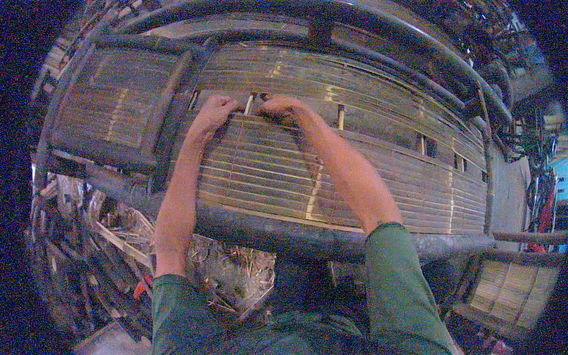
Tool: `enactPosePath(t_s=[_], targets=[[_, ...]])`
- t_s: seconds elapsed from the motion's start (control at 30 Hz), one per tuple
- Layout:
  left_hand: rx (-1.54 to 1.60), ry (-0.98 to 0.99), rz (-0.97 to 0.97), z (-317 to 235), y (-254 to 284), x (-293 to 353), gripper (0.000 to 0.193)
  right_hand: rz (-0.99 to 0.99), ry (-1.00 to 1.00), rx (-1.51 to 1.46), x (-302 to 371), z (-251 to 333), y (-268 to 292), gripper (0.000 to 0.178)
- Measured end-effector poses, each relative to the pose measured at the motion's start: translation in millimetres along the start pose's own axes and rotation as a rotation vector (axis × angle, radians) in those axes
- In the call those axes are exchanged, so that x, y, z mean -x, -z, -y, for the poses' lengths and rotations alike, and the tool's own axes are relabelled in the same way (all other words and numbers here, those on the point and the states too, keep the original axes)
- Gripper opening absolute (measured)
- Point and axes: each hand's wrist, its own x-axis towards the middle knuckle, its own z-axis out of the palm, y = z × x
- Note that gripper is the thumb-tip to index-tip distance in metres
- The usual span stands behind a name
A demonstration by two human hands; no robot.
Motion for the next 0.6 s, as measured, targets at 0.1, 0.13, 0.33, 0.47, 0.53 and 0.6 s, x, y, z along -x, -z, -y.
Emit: enactPosePath(t_s=[0.1, 0.13, 0.33, 0.47, 0.53, 0.6], targets=[[0.268, -0.113, -0.05, 4.6, 1.6, 3.0, 0.025, -0.046, 0.105, 0.155, 9.2, 13.0, -5.4, 0.033], [0.335, -0.104, -0.045, 7.0, 6.8, 8.5, 0.024, -0.056, 0.181, 0.164, 24.1, 22.6, -16.0, 0.033], [0.751, -0.232, 0.118, -6.4, 26.3, 13.5, 0.024, -0.424, 0.53, 0.454, 80.7, 43.0, -12.8, 0.035], [0.924, -0.126, 0.199, -14.8, 29.6, 10.7, 0.026, -0.23, 0.478, 0.057, 76.9, 35.5, -11.1, 0.033], [0.965, -0.116, 0.218, -13.6, 29.1, 13.4, 0.026, -0.196, 0.408, -0.051, 82.2, 47.8, -20.3, 0.035], [0.988, -0.125, 0.223, -20.2, 27.9, 17.7, 0.026, -0.184, 0.36, -0.095, 82.4, 55.2, -27.1, 0.036]])
